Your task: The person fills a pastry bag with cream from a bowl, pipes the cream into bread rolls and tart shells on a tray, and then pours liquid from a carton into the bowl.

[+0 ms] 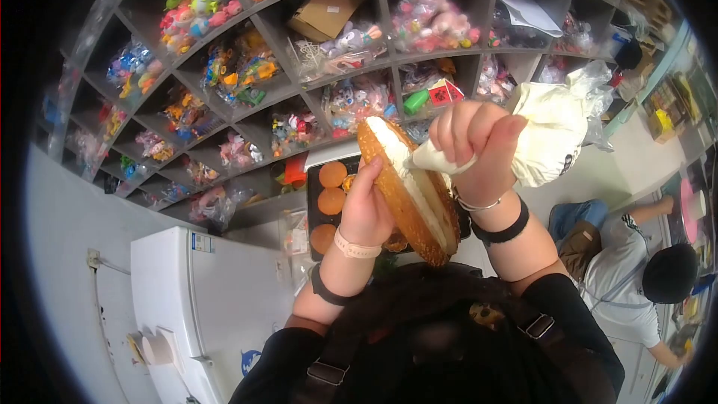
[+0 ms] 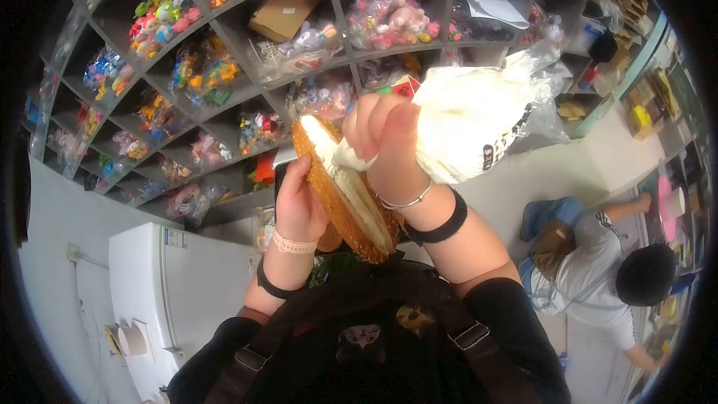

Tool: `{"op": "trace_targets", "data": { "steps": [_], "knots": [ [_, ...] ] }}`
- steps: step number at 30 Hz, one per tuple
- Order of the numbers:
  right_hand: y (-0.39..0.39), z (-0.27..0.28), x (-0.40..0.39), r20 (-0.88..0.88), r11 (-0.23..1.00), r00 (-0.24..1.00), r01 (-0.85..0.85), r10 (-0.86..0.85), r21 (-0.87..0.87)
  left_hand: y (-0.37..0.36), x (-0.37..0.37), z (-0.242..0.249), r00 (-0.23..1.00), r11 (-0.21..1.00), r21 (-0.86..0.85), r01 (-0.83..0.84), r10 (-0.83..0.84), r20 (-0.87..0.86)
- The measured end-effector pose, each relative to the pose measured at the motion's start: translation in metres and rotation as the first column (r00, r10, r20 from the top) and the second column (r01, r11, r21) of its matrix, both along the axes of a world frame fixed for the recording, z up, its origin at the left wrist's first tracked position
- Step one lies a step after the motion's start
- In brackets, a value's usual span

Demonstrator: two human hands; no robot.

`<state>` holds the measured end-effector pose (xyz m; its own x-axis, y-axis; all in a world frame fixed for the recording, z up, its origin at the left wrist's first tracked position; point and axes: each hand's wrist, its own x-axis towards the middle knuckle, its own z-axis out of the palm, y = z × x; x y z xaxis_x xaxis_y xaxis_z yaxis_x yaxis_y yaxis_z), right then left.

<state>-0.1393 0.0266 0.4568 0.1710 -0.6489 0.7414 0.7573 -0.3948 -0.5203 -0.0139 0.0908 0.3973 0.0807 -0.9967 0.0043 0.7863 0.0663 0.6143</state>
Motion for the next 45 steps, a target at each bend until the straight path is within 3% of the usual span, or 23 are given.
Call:
{"op": "trace_targets", "data": {
  "steps": [6,12,16,19,22,25,31,34,37,40,42,45],
  "knots": [
    [0.008,-0.010,-0.006,-0.115,0.997,0.991,-0.078,0.076,-0.016,-0.004,0.006,-0.004,0.998,1.000,-0.013,-0.010,0.009,-0.064],
    [0.008,-0.003,-0.009,-0.131,1.000,0.991,0.012,-0.010,0.019,-0.005,0.010,-0.001,0.997,1.000,-0.013,0.011,-0.012,-0.071],
    [0.019,-0.012,-0.011,-0.246,0.999,0.969,0.025,-0.034,-0.037,-0.006,0.011,0.000,0.995,1.000,-0.026,-0.013,0.011,-0.098],
    [0.020,-0.008,-0.009,-0.209,0.992,0.969,0.126,-0.129,-0.029,-0.006,0.011,0.000,0.995,1.000,-0.010,-0.022,0.021,-0.094],
    [0.015,-0.008,-0.014,-0.239,0.994,0.965,0.104,-0.111,-0.044,-0.008,0.013,0.003,0.994,0.998,-0.029,-0.062,0.059,-0.096],
    [0.025,-0.013,-0.015,-0.334,0.968,0.909,0.229,-0.249,-0.098,-0.009,0.015,0.003,0.991,0.997,-0.027,-0.073,0.069,-0.115],
    [0.019,-0.012,-0.020,-0.306,0.946,0.896,0.295,-0.323,-0.132,-0.012,0.016,0.005,0.990,0.996,0.008,-0.091,0.092,-0.112],
    [0.019,-0.022,-0.027,-0.407,0.923,0.830,0.316,-0.382,-0.220,-0.015,0.022,0.002,0.988,0.995,-0.039,-0.092,0.086,-0.127],
    [0.025,-0.026,-0.027,-0.442,0.943,0.836,0.248,-0.325,-0.223,-0.016,0.025,0.002,0.988,0.994,-0.047,-0.101,0.095,-0.120],
    [0.031,-0.016,-0.010,-0.071,0.977,0.994,0.091,-0.079,0.190,-0.021,0.030,0.002,0.988,0.996,-0.040,-0.080,0.074,-0.133],
    [0.018,-0.012,-0.015,0.192,0.962,0.981,-0.026,-0.028,0.273,-0.025,0.037,-0.003,0.986,0.998,-0.058,-0.033,0.023,-0.163],
    [0.005,-0.018,-0.036,0.174,0.972,0.982,0.035,-0.077,0.233,-0.037,0.067,-0.032,0.985,0.999,0.045,-0.027,0.035,-0.171]
  ]
}}
